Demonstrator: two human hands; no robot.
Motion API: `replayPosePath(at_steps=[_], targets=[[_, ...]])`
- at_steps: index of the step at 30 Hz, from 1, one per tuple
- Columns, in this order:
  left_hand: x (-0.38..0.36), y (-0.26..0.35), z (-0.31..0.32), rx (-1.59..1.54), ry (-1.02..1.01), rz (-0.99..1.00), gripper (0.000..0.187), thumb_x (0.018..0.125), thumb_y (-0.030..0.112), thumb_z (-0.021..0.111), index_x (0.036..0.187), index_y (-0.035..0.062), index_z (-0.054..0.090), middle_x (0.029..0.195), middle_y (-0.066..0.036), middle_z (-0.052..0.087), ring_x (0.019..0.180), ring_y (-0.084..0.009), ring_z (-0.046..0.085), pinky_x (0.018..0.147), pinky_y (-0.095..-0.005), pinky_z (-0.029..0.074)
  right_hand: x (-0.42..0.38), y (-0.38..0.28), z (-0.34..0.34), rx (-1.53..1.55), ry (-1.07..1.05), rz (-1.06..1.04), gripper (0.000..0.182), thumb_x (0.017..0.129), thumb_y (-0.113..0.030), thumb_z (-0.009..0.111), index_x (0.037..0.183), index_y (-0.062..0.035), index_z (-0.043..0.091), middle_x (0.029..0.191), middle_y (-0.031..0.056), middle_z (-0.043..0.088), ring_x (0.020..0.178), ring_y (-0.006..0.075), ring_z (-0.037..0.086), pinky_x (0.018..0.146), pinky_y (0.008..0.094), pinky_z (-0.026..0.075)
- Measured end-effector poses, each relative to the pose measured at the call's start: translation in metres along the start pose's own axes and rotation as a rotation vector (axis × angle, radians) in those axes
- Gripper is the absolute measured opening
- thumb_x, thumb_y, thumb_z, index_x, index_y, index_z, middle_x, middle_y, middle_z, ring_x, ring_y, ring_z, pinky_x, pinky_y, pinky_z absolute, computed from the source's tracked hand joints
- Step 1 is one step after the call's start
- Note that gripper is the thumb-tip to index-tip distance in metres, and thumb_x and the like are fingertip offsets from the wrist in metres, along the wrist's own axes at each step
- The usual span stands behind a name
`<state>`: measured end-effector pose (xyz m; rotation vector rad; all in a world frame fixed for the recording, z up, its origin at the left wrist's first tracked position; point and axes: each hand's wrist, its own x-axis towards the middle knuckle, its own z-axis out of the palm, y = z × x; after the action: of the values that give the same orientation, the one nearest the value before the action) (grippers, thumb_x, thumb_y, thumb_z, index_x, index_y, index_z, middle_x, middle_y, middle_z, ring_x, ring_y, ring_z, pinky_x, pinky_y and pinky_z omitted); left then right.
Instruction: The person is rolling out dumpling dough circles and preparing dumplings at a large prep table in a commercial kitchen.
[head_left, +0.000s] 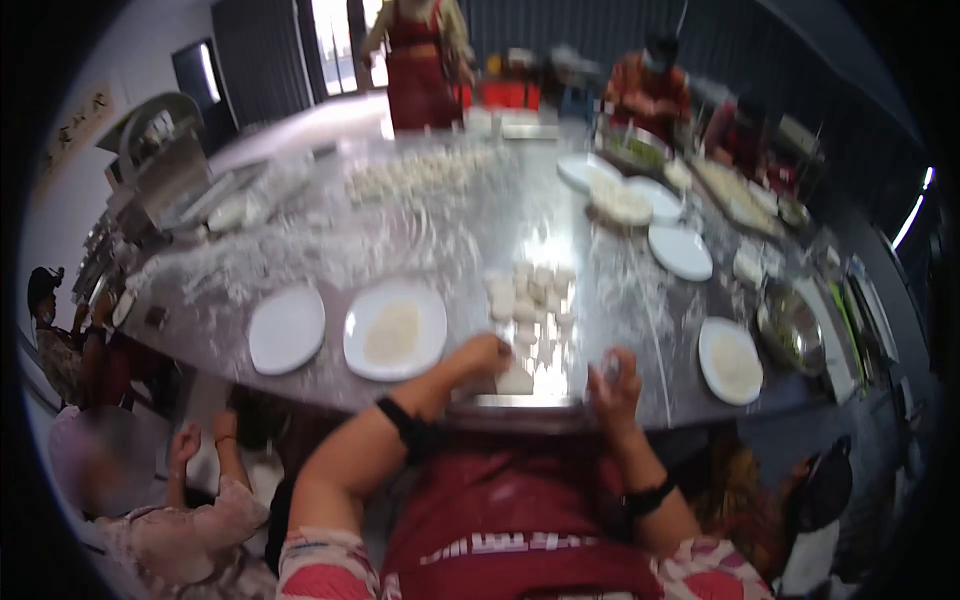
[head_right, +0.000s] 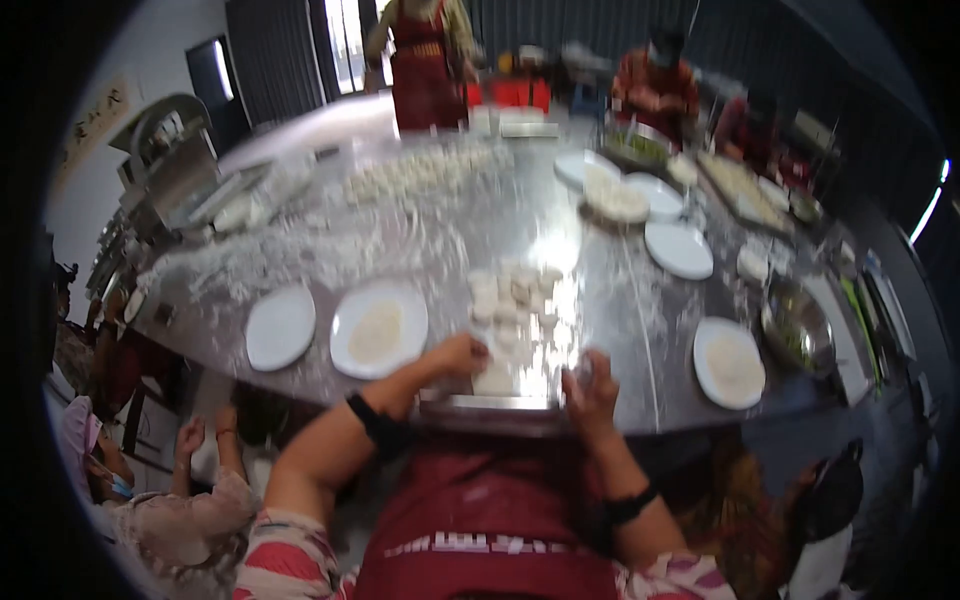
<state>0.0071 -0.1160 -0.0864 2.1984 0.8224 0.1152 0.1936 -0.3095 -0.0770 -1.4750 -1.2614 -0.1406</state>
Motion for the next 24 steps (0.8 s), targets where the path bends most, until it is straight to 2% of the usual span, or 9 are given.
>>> replayPosePath(at_steps=[1, 2, 4, 7, 16, 20, 22, 23, 24], targets=[[0.001, 0.001, -0.002, 0.021, 0.002, -0.015, 0.028, 0.071, 0.02, 0.064, 0.094, 0.006, 0.069, 0.088, -0.016, 0.067, 0.079, -0.0285, 0.065, 0.074, -0.0371, 0.05, 0.004, -0.017, -0.005, 0.014, -0.009, 0.042, 0.039, 0.074, -0.007, 0.068, 0.106, -0.0041, 0.047, 0.077, 0.0154, 0.056, 0.056, 0.0294, 0.058, 0.051, 0.036, 0.045], [-0.001, 0.005, -0.006, 0.017, -0.026, 0.003, 0.028, 0.071, 0.021, 0.065, 0.094, 0.006, 0.069, 0.086, -0.016, 0.067, 0.076, -0.0264, 0.065, 0.071, -0.0363, 0.051, 0.003, -0.008, -0.002, -0.093, 0.047, -0.109, 0.034, 0.076, -0.005, 0.067, 0.104, -0.005, 0.047, 0.065, 0.0108, 0.053, 0.051, 0.0197, 0.056, 0.048, 0.0307, 0.043], [-0.009, 0.019, -0.011, -0.093, -0.021, -0.071, 0.022, 0.07, 0.017, 0.066, 0.087, 0.0044, 0.069, 0.08, -0.015, 0.067, 0.07, -0.021, 0.065, 0.065, -0.0333, 0.05, 0.001, -0.024, -0.006, 0.145, -0.032, 0.128, 0.03, 0.079, -0.002, 0.065, 0.103, -0.006, 0.047, 0.06, 0.0055, 0.05, 0.049, 0.0108, 0.052, 0.046, 0.0255, 0.041], [-0.018, 0.026, -0.017, -0.075, -0.022, 0.021, 0.02, 0.075, 0.01, 0.064, 0.091, -0.0005, 0.066, 0.076, -0.01, 0.066, 0.068, -0.0149, 0.06, 0.064, -0.0294, 0.049, -0.001, -0.032, -0.009, 0.176, -0.02, 0.077, 0.029, 0.08, -0.001, 0.064, 0.103, -0.0063, 0.046, 0.063, 0.0038, 0.051, 0.049, 0.0082, 0.05, 0.046, 0.0228, 0.039], [-0.027, 0.03, -0.015, -0.11, 0.019, -0.051, 0.014, 0.074, 0.009, 0.064, 0.084, -0.0004, 0.064, 0.07, -0.009, 0.063, 0.064, -0.0156, 0.058, 0.062, -0.0303, 0.047, 0.011, -0.021, 0.007, 0.089, 0.023, 0.123, 0.029, 0.079, -0.001, 0.064, 0.102, -0.0067, 0.047, 0.07, 0.0064, 0.053, 0.052, 0.011, 0.053, 0.048, 0.0249, 0.041], [-0.028, 0.049, -0.015, 0.052, 0.012, -0.016, 0.014, 0.075, 0.011, 0.064, 0.083, -0.0006, 0.063, 0.07, -0.01, 0.062, 0.065, -0.0173, 0.058, 0.061, -0.0308, 0.046, 0.041, -0.002, 0.03, -0.03, -0.008, 0.07, 0.028, 0.079, -0.004, 0.063, 0.101, -0.007, 0.046, 0.072, 0.0139, 0.053, 0.054, 0.0212, 0.056, 0.05, 0.0316, 0.043], [-0.023, 0.055, -0.01, 0.091, -0.011, 0.005, 0.014, 0.075, 0.011, 0.065, 0.082, -0.0005, 0.063, 0.07, -0.01, 0.062, 0.065, -0.0178, 0.058, 0.061, -0.0308, 0.046, 0.044, -0.006, 0.032, 0.086, -0.059, 0.222, 0.027, 0.079, -0.006, 0.063, 0.101, -0.0071, 0.046, 0.073, 0.0161, 0.054, 0.055, 0.0252, 0.057, 0.051, 0.0351, 0.044], [-0.02, 0.054, -0.006, 0.084, -0.03, 0.032, 0.014, 0.075, 0.011, 0.065, 0.082, -0.0005, 0.063, 0.07, -0.011, 0.062, 0.065, -0.0179, 0.058, 0.062, -0.0309, 0.046, 0.041, -0.001, 0.031, 0.009, -0.015, 0.107, 0.027, 0.079, -0.005, 0.063, 0.1, -0.0065, 0.046, 0.074, 0.0156, 0.055, 0.054, 0.0266, 0.056, 0.051, 0.0352, 0.044], [-0.017, 0.053, -0.005, 0.076, -0.045, 0.056, 0.014, 0.075, 0.012, 0.065, 0.081, -0.0004, 0.063, 0.069, -0.011, 0.062, 0.065, -0.018, 0.058, 0.062, -0.0309, 0.045, 0.035, -0.005, 0.023, 0.003, -0.003, 0.1, 0.028, 0.079, -0.005, 0.063, 0.1, -0.0063, 0.045, 0.075, 0.0153, 0.055, 0.054, 0.0261, 0.056, 0.051, 0.0347, 0.044]])
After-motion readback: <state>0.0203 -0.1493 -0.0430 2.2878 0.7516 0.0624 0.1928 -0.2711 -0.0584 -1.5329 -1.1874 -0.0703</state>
